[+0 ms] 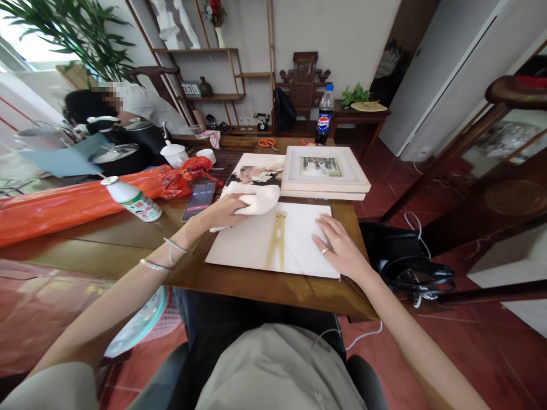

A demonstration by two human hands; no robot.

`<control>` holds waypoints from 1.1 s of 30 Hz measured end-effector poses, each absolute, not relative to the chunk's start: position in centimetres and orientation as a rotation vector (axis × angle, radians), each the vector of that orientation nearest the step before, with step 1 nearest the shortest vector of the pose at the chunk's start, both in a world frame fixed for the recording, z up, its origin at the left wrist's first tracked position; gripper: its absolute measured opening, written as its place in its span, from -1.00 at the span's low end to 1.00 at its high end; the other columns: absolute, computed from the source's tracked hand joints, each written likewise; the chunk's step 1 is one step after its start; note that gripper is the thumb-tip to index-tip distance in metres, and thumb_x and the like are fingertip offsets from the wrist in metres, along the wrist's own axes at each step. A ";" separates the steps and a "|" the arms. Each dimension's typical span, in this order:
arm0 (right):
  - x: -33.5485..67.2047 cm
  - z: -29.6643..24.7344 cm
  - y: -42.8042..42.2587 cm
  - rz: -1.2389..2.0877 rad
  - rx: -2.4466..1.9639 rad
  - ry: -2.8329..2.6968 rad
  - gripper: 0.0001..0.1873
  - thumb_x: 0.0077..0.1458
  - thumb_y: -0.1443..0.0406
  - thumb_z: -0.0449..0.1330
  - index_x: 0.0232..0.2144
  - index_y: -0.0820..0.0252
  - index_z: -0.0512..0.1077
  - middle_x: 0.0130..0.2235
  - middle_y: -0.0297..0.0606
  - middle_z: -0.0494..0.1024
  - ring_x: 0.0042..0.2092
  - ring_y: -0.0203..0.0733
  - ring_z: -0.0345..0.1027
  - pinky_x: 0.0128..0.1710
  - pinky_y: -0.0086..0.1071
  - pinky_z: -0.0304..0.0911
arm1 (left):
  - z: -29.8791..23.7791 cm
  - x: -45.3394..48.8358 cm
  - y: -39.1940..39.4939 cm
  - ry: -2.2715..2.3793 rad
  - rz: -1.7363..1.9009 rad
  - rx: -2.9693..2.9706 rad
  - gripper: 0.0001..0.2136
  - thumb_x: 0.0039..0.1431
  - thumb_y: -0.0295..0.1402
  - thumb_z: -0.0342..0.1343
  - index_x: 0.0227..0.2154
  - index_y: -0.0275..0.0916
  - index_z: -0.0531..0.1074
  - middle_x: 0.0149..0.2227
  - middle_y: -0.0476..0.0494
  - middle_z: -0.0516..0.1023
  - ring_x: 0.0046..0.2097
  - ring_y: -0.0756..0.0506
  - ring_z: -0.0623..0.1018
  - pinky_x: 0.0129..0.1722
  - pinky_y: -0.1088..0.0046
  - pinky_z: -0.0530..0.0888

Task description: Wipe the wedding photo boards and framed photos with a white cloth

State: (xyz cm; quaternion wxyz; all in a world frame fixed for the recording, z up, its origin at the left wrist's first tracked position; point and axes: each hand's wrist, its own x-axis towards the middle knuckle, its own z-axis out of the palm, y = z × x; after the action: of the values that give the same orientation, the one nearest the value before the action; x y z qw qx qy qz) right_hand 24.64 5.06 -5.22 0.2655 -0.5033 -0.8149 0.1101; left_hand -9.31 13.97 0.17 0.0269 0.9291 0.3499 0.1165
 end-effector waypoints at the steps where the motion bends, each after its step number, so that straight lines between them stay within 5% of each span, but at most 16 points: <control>1: 24.6 -5.2 5.1 0.299 -1.358 -2.199 -0.50 0.23 0.07 -0.02 0.17 0.04 0.21 0.26 -0.12 0.18 0.31 0.06 -0.01 0.28 0.06 0.02 | 0.2 -9.3 13.7 1.080 0.355 2.873 -0.82 0.20 -0.40 0.04 -0.39 -0.30 0.54 -0.08 -0.30 0.56 0.08 -0.22 0.48 0.02 0.29 0.42; 9: 24.6 -5.2 5.1 0.290 -1.364 -2.211 -0.50 0.24 0.07 -0.02 0.17 0.08 0.21 0.26 -0.08 0.18 0.31 0.03 -0.01 0.28 0.03 0.01 | 1.0 -8.5 6.4 0.965 0.171 2.911 -0.82 -0.03 -0.55 0.05 -0.40 -0.28 0.54 0.04 -0.28 0.50 0.25 -0.22 0.29 0.22 0.25 0.25; 13: 24.6 -5.3 5.1 0.298 -1.369 -2.211 -0.49 0.24 0.07 -0.02 0.17 0.07 0.21 0.26 -0.10 0.18 0.32 0.04 -0.02 0.28 0.04 0.01 | 1.3 -8.5 2.1 0.916 0.109 2.901 -0.71 -0.02 -0.54 0.05 -0.25 -0.20 0.55 0.21 -0.06 0.33 0.28 -0.24 0.21 0.28 0.17 0.16; 16: 24.7 -5.3 5.1 0.308 -1.372 -2.211 -0.49 0.23 0.06 -0.02 0.18 0.04 0.20 0.27 -0.12 0.18 0.32 0.06 -0.02 0.28 0.06 0.01 | 0.9 -8.9 0.4 0.891 0.105 2.894 -0.79 -0.02 -0.54 0.07 -0.38 -0.18 0.56 0.27 0.00 0.23 0.32 -0.25 0.12 0.30 0.14 0.10; 24: 24.7 -5.4 5.2 0.294 -1.380 -2.215 -0.50 0.24 0.06 -0.02 0.18 0.05 0.20 0.27 -0.13 0.17 0.32 0.03 -0.03 0.29 0.03 0.00 | -0.8 -8.9 2.2 1.041 0.186 2.986 -0.89 0.09 -0.43 0.12 -0.38 -0.24 0.56 0.36 -0.12 -0.03 0.35 -0.31 -0.02 0.31 0.05 -0.01; 33: 24.7 -5.2 5.2 0.295 -1.382 -2.216 -0.50 0.24 0.06 -0.03 0.17 0.09 0.21 0.27 -0.09 0.17 0.32 0.03 -0.03 0.29 0.01 -0.01 | -0.9 -9.0 6.6 1.162 -0.016 3.172 -0.83 0.12 -0.57 0.08 -0.34 -0.27 0.56 0.34 -0.16 0.00 0.34 -0.23 0.06 0.29 0.10 0.10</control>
State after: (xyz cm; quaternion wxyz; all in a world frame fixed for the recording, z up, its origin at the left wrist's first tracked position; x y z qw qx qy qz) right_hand 24.68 5.16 -5.22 0.2538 -0.5086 -0.8155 0.1087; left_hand -8.99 6.57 -0.92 -0.1183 0.9324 0.3415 -0.0048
